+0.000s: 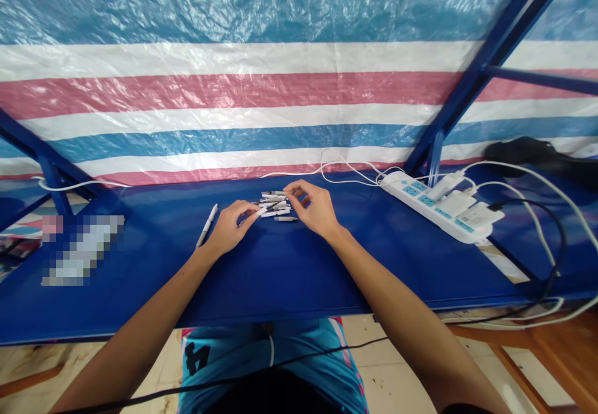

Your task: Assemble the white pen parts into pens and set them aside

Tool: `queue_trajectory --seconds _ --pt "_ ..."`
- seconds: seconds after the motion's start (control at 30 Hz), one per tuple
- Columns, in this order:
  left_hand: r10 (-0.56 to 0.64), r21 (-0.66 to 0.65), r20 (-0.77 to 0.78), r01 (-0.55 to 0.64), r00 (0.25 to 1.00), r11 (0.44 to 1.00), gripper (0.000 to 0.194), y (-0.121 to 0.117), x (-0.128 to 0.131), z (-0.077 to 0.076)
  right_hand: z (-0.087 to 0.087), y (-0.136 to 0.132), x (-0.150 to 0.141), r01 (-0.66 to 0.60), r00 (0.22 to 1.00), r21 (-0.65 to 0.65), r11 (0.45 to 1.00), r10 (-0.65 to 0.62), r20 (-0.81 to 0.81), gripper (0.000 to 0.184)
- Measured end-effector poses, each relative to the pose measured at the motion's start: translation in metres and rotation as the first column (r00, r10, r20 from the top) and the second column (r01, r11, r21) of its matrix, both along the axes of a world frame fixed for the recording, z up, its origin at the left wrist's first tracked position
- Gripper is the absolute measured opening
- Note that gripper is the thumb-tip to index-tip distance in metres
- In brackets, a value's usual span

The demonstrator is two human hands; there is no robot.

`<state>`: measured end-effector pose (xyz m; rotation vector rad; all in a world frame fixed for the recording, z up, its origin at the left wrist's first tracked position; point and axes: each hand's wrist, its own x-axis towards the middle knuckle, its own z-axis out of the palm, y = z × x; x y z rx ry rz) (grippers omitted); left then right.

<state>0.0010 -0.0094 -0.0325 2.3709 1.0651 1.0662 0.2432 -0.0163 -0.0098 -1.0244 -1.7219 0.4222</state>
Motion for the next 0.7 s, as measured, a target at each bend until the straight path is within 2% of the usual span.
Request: queue_trajectory --seconds 0.7 --pt "-0.001 0.0 -0.006 0.001 1.0 1.0 0.026 0.0005 -0.0001 -0.0006 -0.0016 0.0013 0.0013 -0.017 0.999 -0.009 1.0 0.017 0.028 0.019"
